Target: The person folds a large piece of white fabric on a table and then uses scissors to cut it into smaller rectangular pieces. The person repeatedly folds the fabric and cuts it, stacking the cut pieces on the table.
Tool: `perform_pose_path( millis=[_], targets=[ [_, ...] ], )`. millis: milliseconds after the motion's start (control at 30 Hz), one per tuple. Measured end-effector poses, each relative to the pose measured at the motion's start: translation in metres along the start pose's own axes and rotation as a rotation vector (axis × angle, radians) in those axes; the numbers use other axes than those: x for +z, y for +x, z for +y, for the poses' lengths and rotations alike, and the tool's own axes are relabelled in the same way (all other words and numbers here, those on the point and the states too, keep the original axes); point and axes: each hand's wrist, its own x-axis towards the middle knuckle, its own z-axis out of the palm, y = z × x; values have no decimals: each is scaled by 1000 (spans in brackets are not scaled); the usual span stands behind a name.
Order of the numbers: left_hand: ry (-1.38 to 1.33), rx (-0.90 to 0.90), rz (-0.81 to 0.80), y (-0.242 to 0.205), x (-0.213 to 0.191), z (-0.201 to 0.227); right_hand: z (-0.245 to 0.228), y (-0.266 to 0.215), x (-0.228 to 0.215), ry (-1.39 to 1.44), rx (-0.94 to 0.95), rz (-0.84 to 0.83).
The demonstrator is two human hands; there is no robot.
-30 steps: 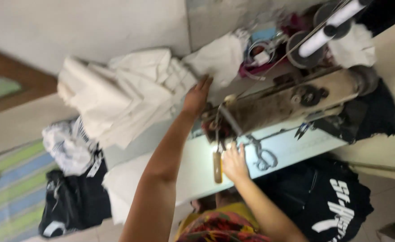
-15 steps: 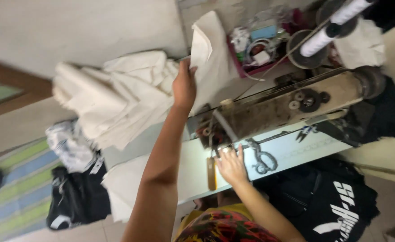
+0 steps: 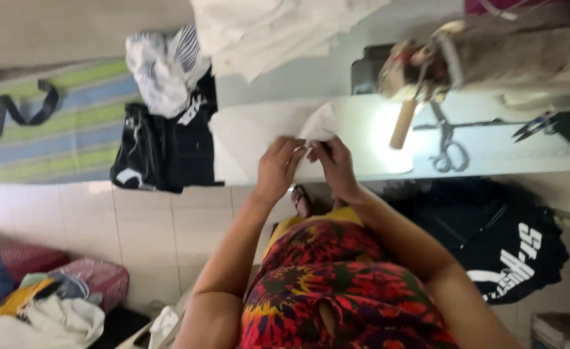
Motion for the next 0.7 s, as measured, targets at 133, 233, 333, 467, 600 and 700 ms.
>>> perform_pose_path(
  millis=[133,233,333,467,600,700],
  targets=[
    [-113,-29,111,-24,-20,2,-30,-9,29,-116,-54,-113],
    [-61,-49,170,-32,-34,0,-47,-16,42,-188,-159,-178],
    [-299,-285,135,-33,-45,-4,-62,-17,45,-87,-92,-139],
    [-572,-450,-21,-29,-43,-15,-74,-9,50,-107,-102,-134],
    [-543,-304,62,-13,-12,-70,-71,1,55,-93,-142,-106],
    [-540,-285,466,-8,-41,-117,-120,-8,35,60,-1,87]
  ],
)
